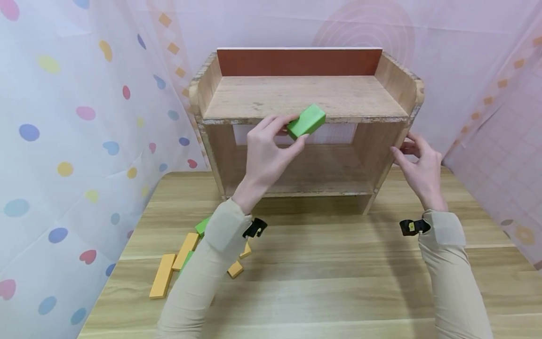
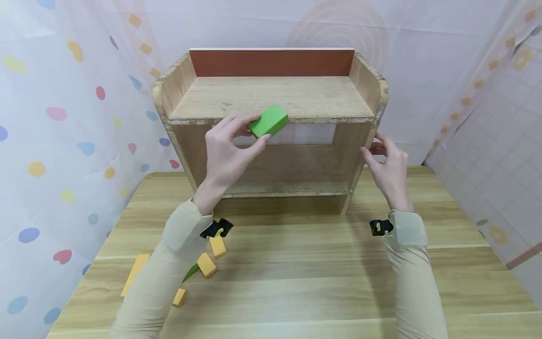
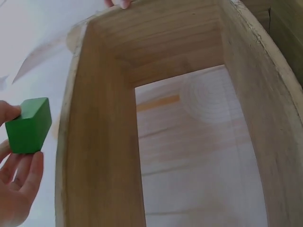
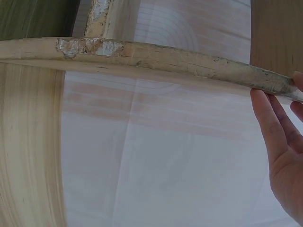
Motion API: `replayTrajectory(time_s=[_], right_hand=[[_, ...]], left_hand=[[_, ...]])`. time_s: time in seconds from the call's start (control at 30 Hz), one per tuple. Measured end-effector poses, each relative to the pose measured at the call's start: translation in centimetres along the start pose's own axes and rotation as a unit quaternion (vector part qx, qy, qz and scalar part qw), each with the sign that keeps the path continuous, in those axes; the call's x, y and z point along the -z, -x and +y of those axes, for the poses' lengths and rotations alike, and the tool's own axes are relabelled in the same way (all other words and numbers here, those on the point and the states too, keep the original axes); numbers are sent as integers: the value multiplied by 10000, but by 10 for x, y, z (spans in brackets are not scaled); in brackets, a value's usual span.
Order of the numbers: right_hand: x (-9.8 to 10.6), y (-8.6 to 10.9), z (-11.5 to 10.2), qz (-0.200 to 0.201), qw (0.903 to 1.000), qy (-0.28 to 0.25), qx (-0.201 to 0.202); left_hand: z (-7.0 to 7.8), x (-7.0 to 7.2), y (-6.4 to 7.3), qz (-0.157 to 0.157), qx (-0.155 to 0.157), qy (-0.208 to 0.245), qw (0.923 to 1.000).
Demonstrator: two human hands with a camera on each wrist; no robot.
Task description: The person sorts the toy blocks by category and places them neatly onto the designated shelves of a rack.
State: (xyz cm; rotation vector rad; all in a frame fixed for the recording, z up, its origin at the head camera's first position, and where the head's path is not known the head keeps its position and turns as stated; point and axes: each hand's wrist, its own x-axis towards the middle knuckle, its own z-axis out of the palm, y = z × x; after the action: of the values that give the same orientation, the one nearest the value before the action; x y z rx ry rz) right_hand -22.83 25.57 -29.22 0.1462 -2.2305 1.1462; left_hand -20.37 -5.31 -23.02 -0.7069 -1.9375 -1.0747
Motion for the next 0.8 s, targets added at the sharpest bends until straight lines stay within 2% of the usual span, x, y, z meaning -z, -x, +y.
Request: replayTrajectory(time_s=[0.37, 0.53, 0.6, 0.67, 0.8], right_hand=[[-1, 0, 2, 20, 10000, -5, 44], [-1, 0, 2, 28, 10000, -8, 73], [-1, 0, 2, 33, 10000, 2, 90], [-1, 0, 3, 33, 9999, -6, 97], [-1, 0, 3, 35, 10000, -1, 71]], left_hand=[[-1, -33, -19, 103, -608, -630, 9961], [-1, -47, -25, 190, -991, -1073, 9891], [-1, -53, -27, 314, -1241, -1435, 9813], [-1, -58, -30, 458, -1530, -1829, 9701], [-2, -67, -33, 685, -2125, -2569, 9403]])
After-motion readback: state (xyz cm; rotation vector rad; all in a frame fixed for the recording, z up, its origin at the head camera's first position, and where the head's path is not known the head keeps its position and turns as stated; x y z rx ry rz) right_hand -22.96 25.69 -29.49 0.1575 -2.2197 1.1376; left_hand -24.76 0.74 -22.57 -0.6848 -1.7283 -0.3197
